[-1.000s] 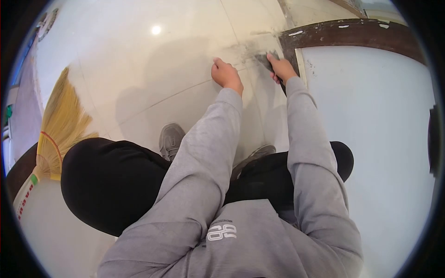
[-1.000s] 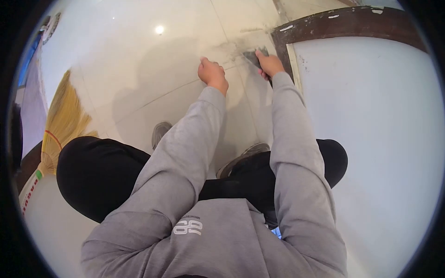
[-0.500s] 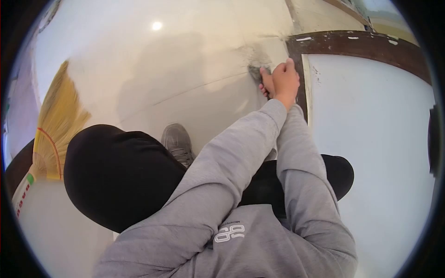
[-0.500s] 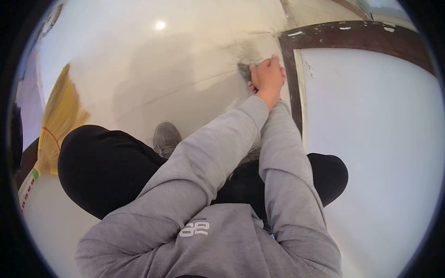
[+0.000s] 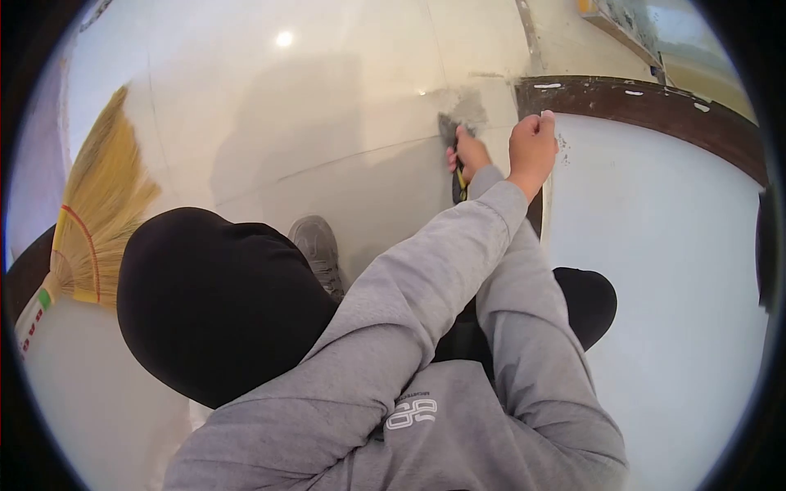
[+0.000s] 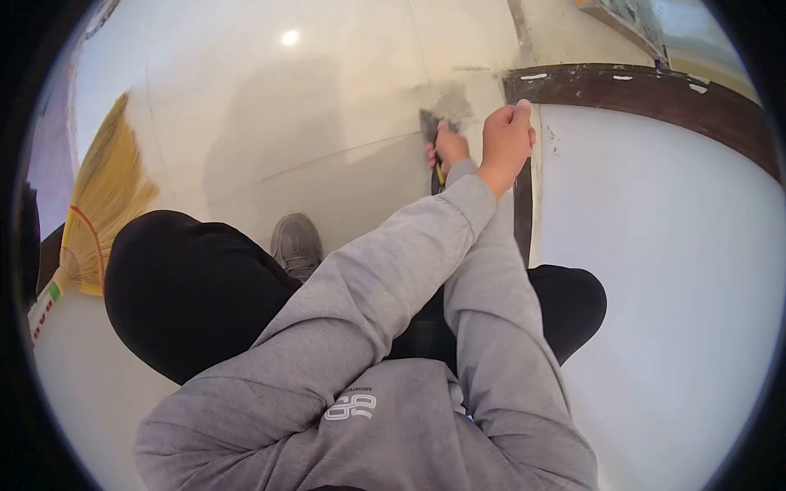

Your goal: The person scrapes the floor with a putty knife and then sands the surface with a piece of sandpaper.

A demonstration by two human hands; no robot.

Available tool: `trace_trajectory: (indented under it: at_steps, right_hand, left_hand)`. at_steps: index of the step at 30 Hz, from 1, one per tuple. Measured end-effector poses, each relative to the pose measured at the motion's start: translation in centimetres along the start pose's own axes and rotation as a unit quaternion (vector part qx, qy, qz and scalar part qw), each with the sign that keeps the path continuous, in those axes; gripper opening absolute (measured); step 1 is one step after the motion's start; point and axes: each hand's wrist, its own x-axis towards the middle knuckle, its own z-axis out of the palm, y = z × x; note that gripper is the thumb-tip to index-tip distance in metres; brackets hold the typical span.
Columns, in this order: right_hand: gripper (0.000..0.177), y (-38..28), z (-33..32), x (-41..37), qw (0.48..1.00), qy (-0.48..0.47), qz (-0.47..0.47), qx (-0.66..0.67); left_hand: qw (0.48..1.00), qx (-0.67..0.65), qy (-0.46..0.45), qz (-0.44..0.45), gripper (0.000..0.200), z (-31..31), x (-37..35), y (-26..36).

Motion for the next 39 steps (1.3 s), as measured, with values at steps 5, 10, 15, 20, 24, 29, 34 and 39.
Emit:
trace_trajectory:
  at_steps: [5,10,15,20,24,29,34,39]
  right_hand:
    - [0.039,-1.5,-1.7,-1.5,0.994,-0.033,0.056,0.093]
    - [0.036,2.5,2.2,-4.2,0.993,-0.041,0.093,0.054]
    - [0.033,-2.2,1.9,-0.4,0.969,-0.079,0.068,0.223]
    - [0.027,-1.4,2.2,-2.5,0.946,-0.128,0.122,0.272]
    - [0.027,0.8,5.0,-3.3,0.958,-0.148,0.12,0.213]
    - [0.03,-5.8,1.9,-5.0,0.991,-0.044,-0.071,-0.108]
    - [0.034,-9.3,1.7,-4.8,0.899,-0.037,-0.243,-0.363]
    - [0.035,-10.4,3.8,-3.4,0.84,-0.035,-0.263,-0.473]
  left_hand:
    - [0.999,-0.013,0.021,0.022,0.048,-0.7,2.1,2.1]
    - [0.998,-0.055,-0.001,-0.011,0.047,1.3,1.0,2.6]
    - [0.998,-0.049,-0.039,-0.02,0.043,0.8,-0.3,3.7]
    - [0.995,-0.096,-0.022,0.003,0.039,-0.1,1.8,6.3]
    - [0.992,-0.119,-0.043,-0.026,0.038,0.5,0.7,6.2]
    - [0.996,-0.072,-0.049,-0.005,0.046,0.3,0.1,6.0]
    - [0.993,-0.094,-0.065,0.013,0.041,0.3,0.7,8.1]
    - [0.99,-0.109,-0.09,0.023,0.036,0.4,0.5,10.2]
